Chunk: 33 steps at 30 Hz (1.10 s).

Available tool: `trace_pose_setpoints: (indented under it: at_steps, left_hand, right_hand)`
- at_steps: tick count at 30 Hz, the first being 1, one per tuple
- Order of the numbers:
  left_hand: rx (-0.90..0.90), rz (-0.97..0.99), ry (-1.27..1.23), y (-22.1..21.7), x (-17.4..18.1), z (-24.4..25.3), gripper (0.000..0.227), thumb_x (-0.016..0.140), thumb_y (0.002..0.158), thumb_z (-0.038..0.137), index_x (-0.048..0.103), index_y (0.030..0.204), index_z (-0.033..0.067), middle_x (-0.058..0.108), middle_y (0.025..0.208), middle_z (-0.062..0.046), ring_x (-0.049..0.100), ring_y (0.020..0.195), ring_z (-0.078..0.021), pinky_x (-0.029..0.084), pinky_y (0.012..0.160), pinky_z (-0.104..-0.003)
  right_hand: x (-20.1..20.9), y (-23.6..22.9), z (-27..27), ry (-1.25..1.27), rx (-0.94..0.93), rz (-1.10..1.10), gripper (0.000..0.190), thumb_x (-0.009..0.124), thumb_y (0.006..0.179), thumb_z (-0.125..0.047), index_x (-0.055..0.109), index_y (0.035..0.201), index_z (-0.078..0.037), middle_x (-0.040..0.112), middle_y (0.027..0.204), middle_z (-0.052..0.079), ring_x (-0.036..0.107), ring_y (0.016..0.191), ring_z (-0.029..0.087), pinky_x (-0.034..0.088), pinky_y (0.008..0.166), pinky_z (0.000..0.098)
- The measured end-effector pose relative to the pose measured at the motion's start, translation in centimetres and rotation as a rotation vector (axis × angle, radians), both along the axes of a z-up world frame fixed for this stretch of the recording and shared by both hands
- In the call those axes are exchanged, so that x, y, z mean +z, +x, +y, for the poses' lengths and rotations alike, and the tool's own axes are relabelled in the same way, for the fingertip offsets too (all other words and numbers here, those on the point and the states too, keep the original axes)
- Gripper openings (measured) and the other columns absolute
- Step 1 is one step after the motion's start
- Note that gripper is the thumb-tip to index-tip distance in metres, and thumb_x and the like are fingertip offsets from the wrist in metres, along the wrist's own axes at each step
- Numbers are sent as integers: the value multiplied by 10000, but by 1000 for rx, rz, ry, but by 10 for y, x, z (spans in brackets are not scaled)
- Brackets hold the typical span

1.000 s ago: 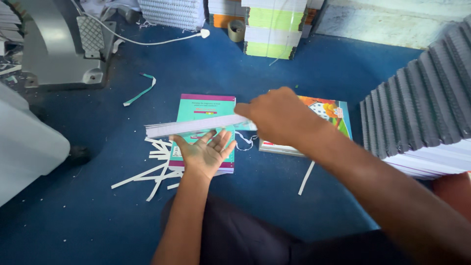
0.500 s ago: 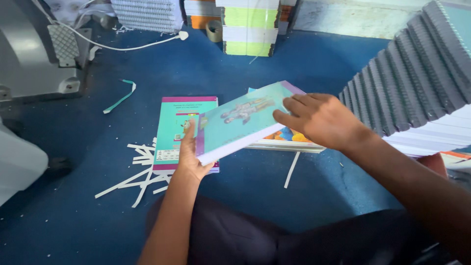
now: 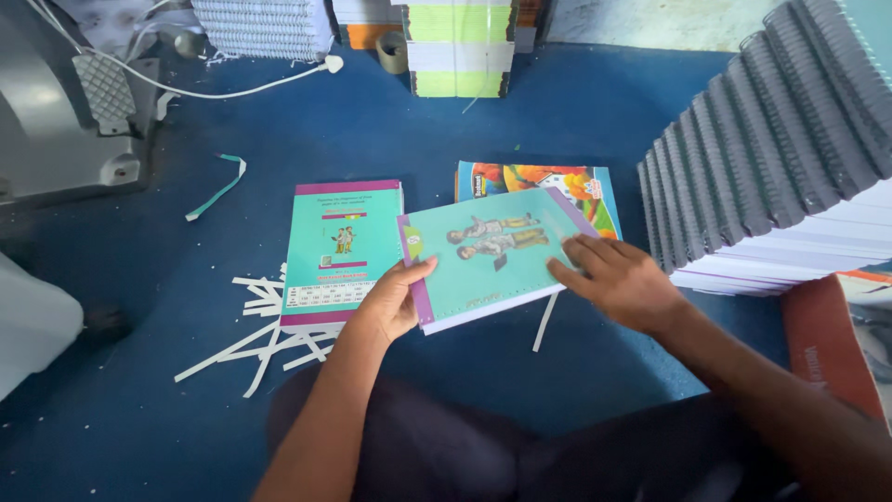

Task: The person sits on the floor and inserts a plastic spiral binding into the holes of a notebook. They then flip the notebook over and continue inserting the binding on the other side. Finally, they place the finished notebook on a stack of completed notebooks.

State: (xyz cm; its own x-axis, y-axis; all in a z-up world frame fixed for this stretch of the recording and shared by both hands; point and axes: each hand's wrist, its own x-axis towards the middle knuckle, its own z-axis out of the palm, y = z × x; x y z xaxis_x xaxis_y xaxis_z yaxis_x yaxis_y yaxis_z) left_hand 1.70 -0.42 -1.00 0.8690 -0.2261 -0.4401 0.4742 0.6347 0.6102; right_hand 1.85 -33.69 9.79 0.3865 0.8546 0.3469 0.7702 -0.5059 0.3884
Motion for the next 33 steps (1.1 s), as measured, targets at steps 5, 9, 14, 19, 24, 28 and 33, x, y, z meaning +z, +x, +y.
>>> trace_pose_setpoints:
  at_steps: [5, 9, 14, 19, 24, 28, 33]
  left_hand:
    - [-39, 39, 113, -2, -5, -2, 545, 759, 829, 182, 576, 1335, 92, 681, 1231, -59, 647, 1195, -201, 552, 999, -361]
    - [-52, 14, 208, -5, -5, -5, 541, 741, 843, 177, 567, 1348, 90, 670, 1218, -73, 660, 1150, -204, 578, 951, -345]
    - [-31, -1, 229, -6, -3, -7, 542, 746, 847, 161, 569, 1352, 79, 664, 1211, -75, 667, 1123, -200, 585, 919, -343]
    - [8, -6, 199, -4, 2, -10, 540, 744, 832, 136, 585, 1346, 84, 676, 1232, -81, 672, 1145, -199, 574, 952, -347]
    - [19, -26, 199, 3, 16, -11, 552, 758, 820, 137, 589, 1339, 51, 689, 1218, -110, 672, 1156, -234, 564, 989, -378]
    - [-11, -37, 293, 12, 35, -20, 564, 770, 814, 183, 612, 1343, 63, 703, 1226, -119, 672, 1175, -216, 530, 995, -349]
    - [-73, -89, 317, 29, 68, -37, 562, 766, 819, 210, 603, 1343, 87, 685, 1231, -122, 665, 1153, -239, 513, 983, -414]
  right_hand:
    - [-22, -4, -8, -51, -48, 110, 419, 628, 833, -136, 661, 1251, -151, 677, 1228, 144, 653, 1152, 294, 523, 942, 423]
    - [-30, -4, -4, -145, -117, 201, 395, 646, 887, -181, 652, 1281, -154, 664, 1246, 108, 640, 1173, 260, 508, 984, 413]
    - [-33, -2, -11, -61, -225, 429, 585, 727, 777, -489, 681, 1253, -152, 659, 1262, 124, 624, 1210, 319, 460, 996, 494]
    - [-48, 20, -28, 513, -526, 621, 554, 668, 926, -497, 662, 1262, -56, 665, 1255, 211, 656, 1175, 342, 535, 963, 441]
    - [-50, 63, -41, 827, -869, 1220, 652, 610, 923, -488, 567, 1365, -11, 721, 1185, 231, 719, 1102, 322, 560, 928, 436]
    - [-28, 73, -46, 953, -834, 1499, 664, 578, 930, -482, 613, 1356, 26, 713, 1251, 251, 692, 1149, 306, 525, 974, 442]
    - [1, 74, -46, 1224, -811, 1657, 602, 600, 948, -301, 489, 1444, 21, 661, 1312, 221, 657, 1201, 299, 496, 1028, 446]
